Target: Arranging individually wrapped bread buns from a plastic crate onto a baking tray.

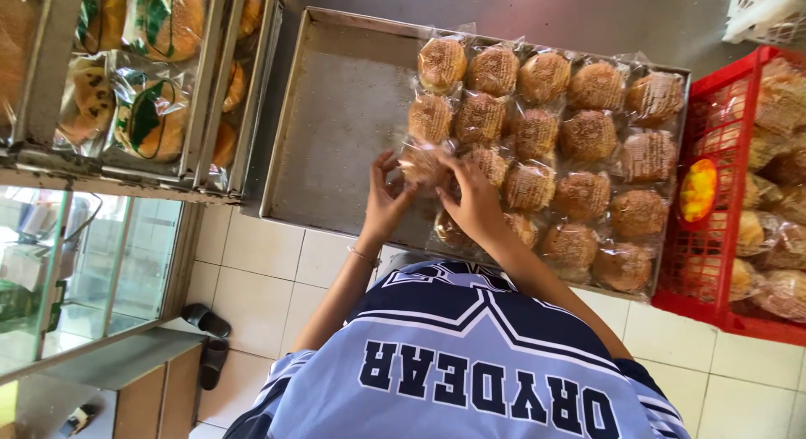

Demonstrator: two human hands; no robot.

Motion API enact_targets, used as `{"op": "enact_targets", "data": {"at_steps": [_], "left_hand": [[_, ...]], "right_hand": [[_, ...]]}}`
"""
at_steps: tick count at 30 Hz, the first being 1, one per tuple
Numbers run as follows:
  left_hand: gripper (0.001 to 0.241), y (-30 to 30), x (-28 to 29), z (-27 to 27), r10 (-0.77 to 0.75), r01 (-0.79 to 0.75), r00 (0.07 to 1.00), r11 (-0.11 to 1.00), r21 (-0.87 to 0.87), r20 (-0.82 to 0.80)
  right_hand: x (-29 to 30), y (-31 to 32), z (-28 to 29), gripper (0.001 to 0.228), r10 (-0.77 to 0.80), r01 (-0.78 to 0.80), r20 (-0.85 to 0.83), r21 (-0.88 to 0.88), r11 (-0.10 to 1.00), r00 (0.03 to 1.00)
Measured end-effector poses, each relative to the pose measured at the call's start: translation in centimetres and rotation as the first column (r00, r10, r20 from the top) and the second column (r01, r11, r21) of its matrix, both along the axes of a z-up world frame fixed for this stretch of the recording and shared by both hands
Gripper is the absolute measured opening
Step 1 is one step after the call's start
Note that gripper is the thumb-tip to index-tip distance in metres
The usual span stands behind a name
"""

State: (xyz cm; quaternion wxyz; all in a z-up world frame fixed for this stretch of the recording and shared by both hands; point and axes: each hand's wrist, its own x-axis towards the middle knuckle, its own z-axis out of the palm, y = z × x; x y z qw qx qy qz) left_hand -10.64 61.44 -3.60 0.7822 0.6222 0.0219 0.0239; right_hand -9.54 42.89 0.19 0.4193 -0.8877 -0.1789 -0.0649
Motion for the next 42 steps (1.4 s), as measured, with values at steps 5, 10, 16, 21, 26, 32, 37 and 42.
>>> {"op": "enact_targets", "data": {"at_steps": [5,10,16,21,26,32,37,42], "left_hand": [[0.083,0.7,-1.0,-0.1,-0.044,0.077,0.996,0.835,0.544,-0.074],[0.073,1.2,-1.6,-0.8,-0.127,0.051,0.992,0.538,0.841,0.02],[0.069,1.6,-0.6,0.6,-0.218,0.07,0.975,0.463,0.884,0.036],[0.069,1.1,1.0,1.8,-0.228,0.115,0.974,0.449,0.886,-0.011],[0.069,1.5,2.4,0.8,-0.274,0.196,0.958,0.391,0.899,-0.089],[0.078,0.4,3.4,5.1,-0.252,0.259,0.942,0.12,0.958,-0.222],[0.074,-4.5,4.7,9.2,-0.324,0.297,0.919,0.193,0.935,-0.225],[0.068,-12.1,5.9,8.9,-0.47,0.253,0.868,0.148,0.956,-0.158]], "right_hand": [[-0.7,0.5,-1.3,0.047,-0.02,0.024,0.028,-0.162,0.987,0.999],[-1.9,1.6,-0.8,0.062,-0.02,0.064,0.114,-0.398,0.915,0.993],[-1.1,2.0,-3.3,0.071,-0.061,0.073,0.041,-0.414,0.907,0.997],[-0.1,2.0,-3.1,0.067,-0.101,0.12,0.067,-0.423,0.898,0.993],[0.1,0.5,-3.5,0.076,-0.094,0.093,0.018,-0.397,0.913,0.995],[-1.0,-6.4,1.8,0.041,0.045,-0.073,-0.134,-0.213,0.974,0.99],[-2.5,-15.0,7.8,0.035,-0.05,0.037,-0.072,-0.183,0.982,0.996],[-4.8,-24.3,11.5,0.034,-0.245,0.23,-0.071,-0.17,0.958,0.967]]}}
